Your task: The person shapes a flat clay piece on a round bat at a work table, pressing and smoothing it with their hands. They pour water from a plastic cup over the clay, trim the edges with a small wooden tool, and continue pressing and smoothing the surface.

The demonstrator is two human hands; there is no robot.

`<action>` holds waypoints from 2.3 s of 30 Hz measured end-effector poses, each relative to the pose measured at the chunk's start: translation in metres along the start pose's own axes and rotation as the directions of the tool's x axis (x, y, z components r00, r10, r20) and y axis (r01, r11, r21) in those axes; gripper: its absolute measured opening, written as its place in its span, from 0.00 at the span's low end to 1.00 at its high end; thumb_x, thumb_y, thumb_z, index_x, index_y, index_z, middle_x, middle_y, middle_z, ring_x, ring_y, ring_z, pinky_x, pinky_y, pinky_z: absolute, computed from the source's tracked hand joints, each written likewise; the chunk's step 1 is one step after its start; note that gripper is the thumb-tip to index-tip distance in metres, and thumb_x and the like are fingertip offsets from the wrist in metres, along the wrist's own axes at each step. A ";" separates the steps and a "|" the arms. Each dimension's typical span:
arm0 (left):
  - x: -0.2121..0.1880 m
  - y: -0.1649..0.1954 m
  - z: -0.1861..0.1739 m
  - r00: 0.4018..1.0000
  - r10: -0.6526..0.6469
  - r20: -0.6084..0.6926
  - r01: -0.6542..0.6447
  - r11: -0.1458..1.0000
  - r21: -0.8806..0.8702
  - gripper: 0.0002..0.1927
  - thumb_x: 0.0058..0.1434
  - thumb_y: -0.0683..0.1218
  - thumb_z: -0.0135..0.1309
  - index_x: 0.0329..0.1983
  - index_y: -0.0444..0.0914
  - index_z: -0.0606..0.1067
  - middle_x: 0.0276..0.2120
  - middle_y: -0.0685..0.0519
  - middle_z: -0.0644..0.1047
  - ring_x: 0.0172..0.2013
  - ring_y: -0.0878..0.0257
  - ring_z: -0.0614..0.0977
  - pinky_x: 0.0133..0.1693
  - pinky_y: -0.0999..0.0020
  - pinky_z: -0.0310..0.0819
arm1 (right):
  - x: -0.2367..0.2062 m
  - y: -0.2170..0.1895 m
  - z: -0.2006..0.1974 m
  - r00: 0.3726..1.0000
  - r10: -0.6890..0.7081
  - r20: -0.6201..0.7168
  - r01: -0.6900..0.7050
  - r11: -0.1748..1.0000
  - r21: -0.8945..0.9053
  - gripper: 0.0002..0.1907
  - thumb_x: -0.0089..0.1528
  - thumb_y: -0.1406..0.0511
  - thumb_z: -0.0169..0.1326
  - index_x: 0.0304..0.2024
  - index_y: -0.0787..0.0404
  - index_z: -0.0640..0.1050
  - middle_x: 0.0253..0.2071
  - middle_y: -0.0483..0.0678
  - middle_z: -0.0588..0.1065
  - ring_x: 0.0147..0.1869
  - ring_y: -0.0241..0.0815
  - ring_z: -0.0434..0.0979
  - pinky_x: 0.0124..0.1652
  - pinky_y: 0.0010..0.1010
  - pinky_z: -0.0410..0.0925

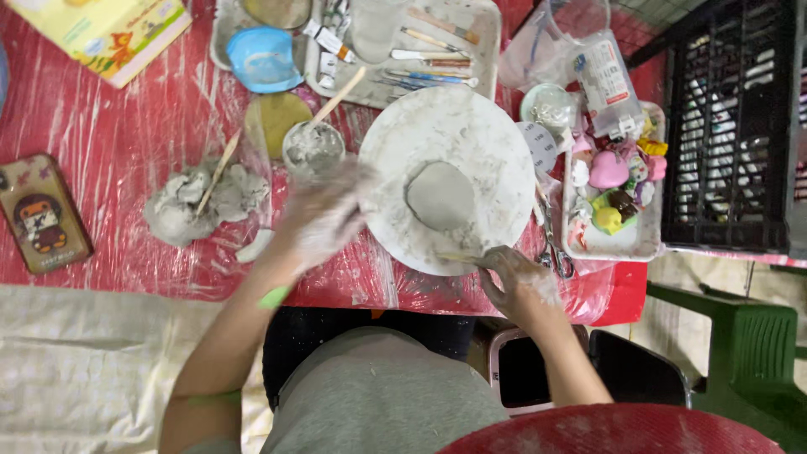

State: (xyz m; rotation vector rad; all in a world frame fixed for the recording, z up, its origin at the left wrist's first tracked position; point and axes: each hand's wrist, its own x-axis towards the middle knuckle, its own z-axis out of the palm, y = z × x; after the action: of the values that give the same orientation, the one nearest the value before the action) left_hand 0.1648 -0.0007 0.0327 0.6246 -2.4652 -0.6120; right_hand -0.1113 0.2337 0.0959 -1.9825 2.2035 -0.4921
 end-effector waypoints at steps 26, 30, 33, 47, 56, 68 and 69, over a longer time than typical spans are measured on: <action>0.006 0.028 0.071 0.992 -0.112 -0.065 0.122 0.976 0.183 0.34 0.66 0.53 0.51 0.75 0.40 0.64 0.69 0.40 0.67 0.67 0.44 0.66 0.65 0.39 0.52 | 0.018 -0.018 0.026 0.980 -0.019 0.196 0.060 0.977 -0.205 0.13 0.58 0.70 0.54 0.44 0.54 0.81 0.35 0.48 0.79 0.35 0.45 0.82 0.29 0.38 0.74; 0.008 0.027 0.077 0.988 -0.154 0.009 0.148 0.962 0.228 0.33 0.68 0.55 0.51 0.75 0.42 0.62 0.65 0.39 0.66 0.63 0.42 0.67 0.65 0.36 0.54 | 0.018 -0.025 0.033 0.993 0.016 0.116 0.004 0.986 -0.167 0.12 0.61 0.71 0.53 0.46 0.55 0.79 0.38 0.49 0.79 0.36 0.45 0.82 0.32 0.36 0.74; 0.010 0.032 0.078 0.966 -0.247 0.080 0.235 0.962 0.138 0.36 0.68 0.55 0.50 0.78 0.43 0.59 0.68 0.36 0.61 0.67 0.39 0.62 0.65 0.34 0.51 | 0.014 -0.027 0.033 0.993 -0.017 0.117 0.039 0.982 -0.185 0.12 0.56 0.68 0.55 0.43 0.55 0.80 0.37 0.48 0.79 0.35 0.46 0.82 0.30 0.38 0.73; 0.012 0.059 0.069 0.995 -0.094 -0.023 0.097 0.985 0.145 0.38 0.67 0.56 0.52 0.77 0.39 0.58 0.75 0.33 0.51 0.74 0.34 0.51 0.69 0.31 0.34 | 0.009 -0.019 0.068 0.996 0.019 -0.083 -0.028 0.994 -0.108 0.11 0.63 0.67 0.54 0.48 0.54 0.80 0.41 0.49 0.81 0.38 0.45 0.83 0.33 0.35 0.75; 0.038 0.044 0.078 0.999 -0.050 -0.001 0.050 0.999 0.011 0.58 0.53 0.70 0.55 0.75 0.34 0.46 0.71 0.29 0.49 0.71 0.35 0.51 0.66 0.34 0.33 | 0.061 0.016 0.027 0.719 0.674 -0.167 -0.655 0.578 -0.487 0.18 0.69 0.56 0.46 0.60 0.50 0.75 0.31 0.48 0.81 0.26 0.42 0.80 0.26 0.36 0.72; 0.026 0.030 0.113 0.981 -0.009 0.195 0.011 1.000 -0.012 0.58 0.57 0.70 0.57 0.78 0.33 0.47 0.77 0.39 0.47 0.76 0.40 0.44 0.70 0.31 0.29 | 0.068 0.032 0.053 0.978 0.154 -0.138 -0.205 0.811 -0.548 0.18 0.66 0.67 0.48 0.53 0.40 0.81 0.26 0.40 0.77 0.17 0.35 0.73 0.16 0.29 0.63; 0.034 0.034 0.108 0.975 -0.025 0.223 0.017 0.999 0.040 0.59 0.55 0.71 0.57 0.78 0.33 0.47 0.77 0.37 0.47 0.76 0.40 0.44 0.69 0.31 0.29 | 0.068 0.033 0.054 0.976 0.155 -0.152 -0.207 0.873 -0.442 0.15 0.68 0.66 0.48 0.50 0.40 0.82 0.26 0.41 0.77 0.18 0.34 0.73 0.16 0.30 0.63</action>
State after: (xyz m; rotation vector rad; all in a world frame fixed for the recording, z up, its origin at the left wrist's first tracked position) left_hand 0.0666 0.0395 -0.0187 0.6273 -2.6880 -0.6774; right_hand -0.1340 0.1614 0.0418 -1.9480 2.7491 -0.0568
